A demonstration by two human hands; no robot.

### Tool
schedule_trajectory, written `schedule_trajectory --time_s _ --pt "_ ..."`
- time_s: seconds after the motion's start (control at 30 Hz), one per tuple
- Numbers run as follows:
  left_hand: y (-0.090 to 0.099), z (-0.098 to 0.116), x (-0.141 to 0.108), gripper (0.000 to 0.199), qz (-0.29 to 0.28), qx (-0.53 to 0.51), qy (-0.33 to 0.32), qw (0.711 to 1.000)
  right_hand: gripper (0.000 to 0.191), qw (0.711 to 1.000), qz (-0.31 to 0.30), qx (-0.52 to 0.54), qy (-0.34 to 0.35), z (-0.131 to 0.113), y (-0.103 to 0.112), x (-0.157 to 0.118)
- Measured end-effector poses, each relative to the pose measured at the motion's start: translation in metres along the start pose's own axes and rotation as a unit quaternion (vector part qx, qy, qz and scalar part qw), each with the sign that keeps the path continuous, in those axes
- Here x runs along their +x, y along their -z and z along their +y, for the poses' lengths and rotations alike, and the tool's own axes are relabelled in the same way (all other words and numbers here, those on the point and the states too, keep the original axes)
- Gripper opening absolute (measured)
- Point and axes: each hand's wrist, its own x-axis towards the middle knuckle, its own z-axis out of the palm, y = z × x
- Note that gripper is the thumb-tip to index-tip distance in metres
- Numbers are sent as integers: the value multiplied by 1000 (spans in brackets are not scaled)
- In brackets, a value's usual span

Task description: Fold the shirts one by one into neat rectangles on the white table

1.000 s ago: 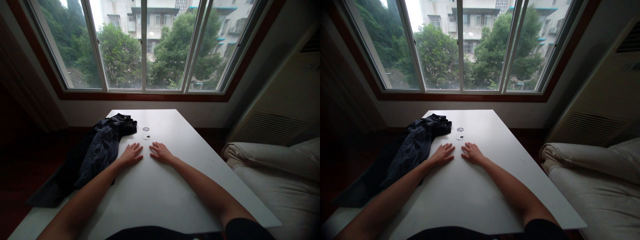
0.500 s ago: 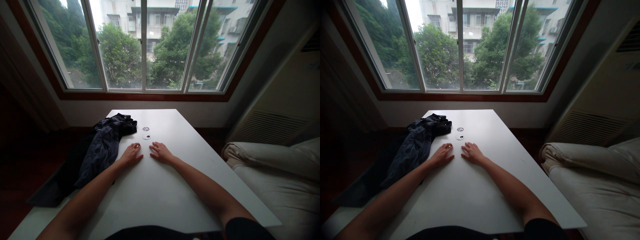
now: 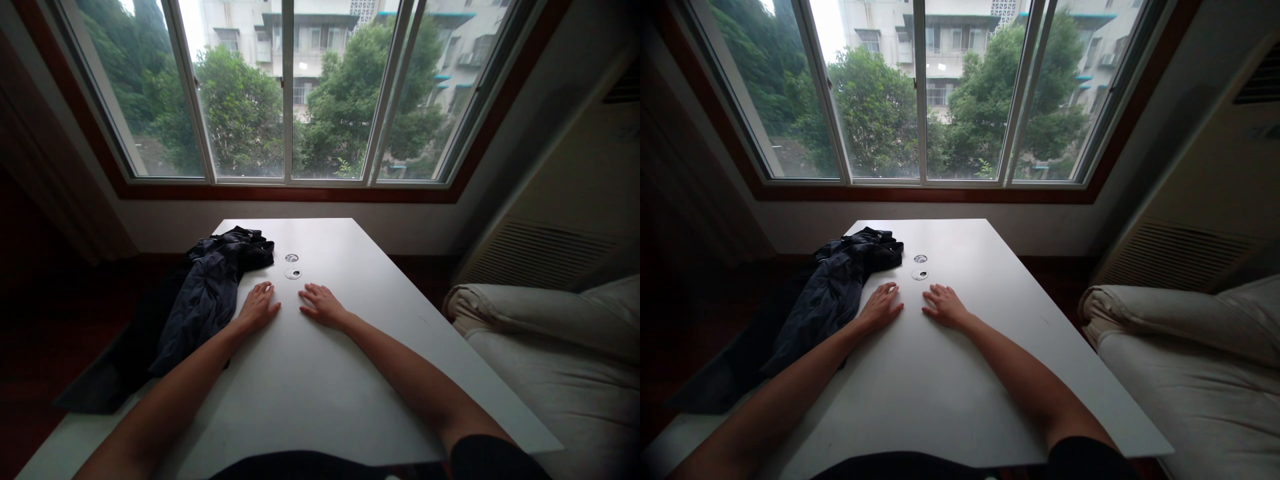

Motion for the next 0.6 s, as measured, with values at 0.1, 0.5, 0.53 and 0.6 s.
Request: schedule_trajectory --time_s 0.1,0.5,0.53,0.6 --pt "-1 -2 1 53 -4 -5 -12 1000 61 1000 -1 1 1 0 0 0" --pt "4 1 1 44 12 0 -15 1000 60 1000 2 -5 1 -1 0 0" --pt "4 1 1 44 11 -1 -17 1000 60 1000 3 -5 1 -1 1 0" --pt "4 1 1 44 11 -4 -17 1000 60 1000 3 -3 0 -1 1 0"
